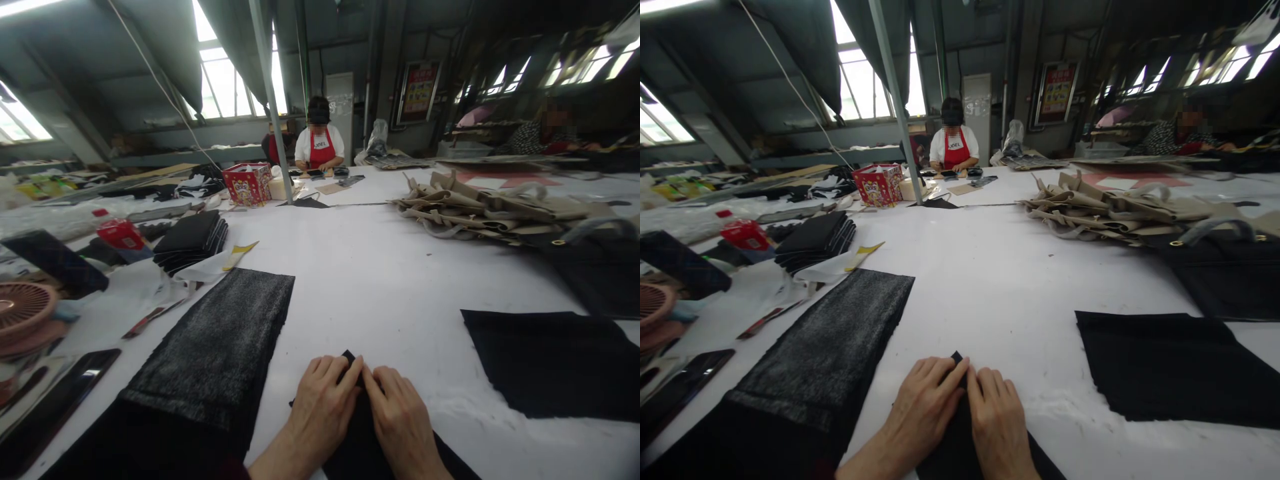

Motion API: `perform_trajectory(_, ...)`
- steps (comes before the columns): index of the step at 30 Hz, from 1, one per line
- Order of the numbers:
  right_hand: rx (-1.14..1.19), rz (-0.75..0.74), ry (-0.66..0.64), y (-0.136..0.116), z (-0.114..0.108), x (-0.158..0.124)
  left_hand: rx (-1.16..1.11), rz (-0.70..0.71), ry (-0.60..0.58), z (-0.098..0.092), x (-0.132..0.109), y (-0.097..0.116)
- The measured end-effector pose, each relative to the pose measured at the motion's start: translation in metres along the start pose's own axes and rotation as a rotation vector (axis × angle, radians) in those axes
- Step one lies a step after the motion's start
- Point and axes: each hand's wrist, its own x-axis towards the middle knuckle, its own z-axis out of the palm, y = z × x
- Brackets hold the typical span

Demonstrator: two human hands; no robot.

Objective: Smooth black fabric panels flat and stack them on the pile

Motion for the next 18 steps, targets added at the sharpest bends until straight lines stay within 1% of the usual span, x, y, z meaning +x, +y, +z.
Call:
perform_trajectory(9,0.008,-0.041,-0.004,0.0026,0.0046,-0.0022,0.006,-0.047,0.039,0.0037,0.0006,-0.0022)
perform_trajectory(14,0.013,-0.056,0.007,0.0038,0.0037,-0.0003,-0.013,-0.052,0.044,0.0035,0.0014,-0.0032)
perform_trajectory(18,0.019,-0.066,-0.008,0.0059,0.0051,-0.0019,-0.014,-0.051,0.057,0.0047,0.0018,-0.0040)
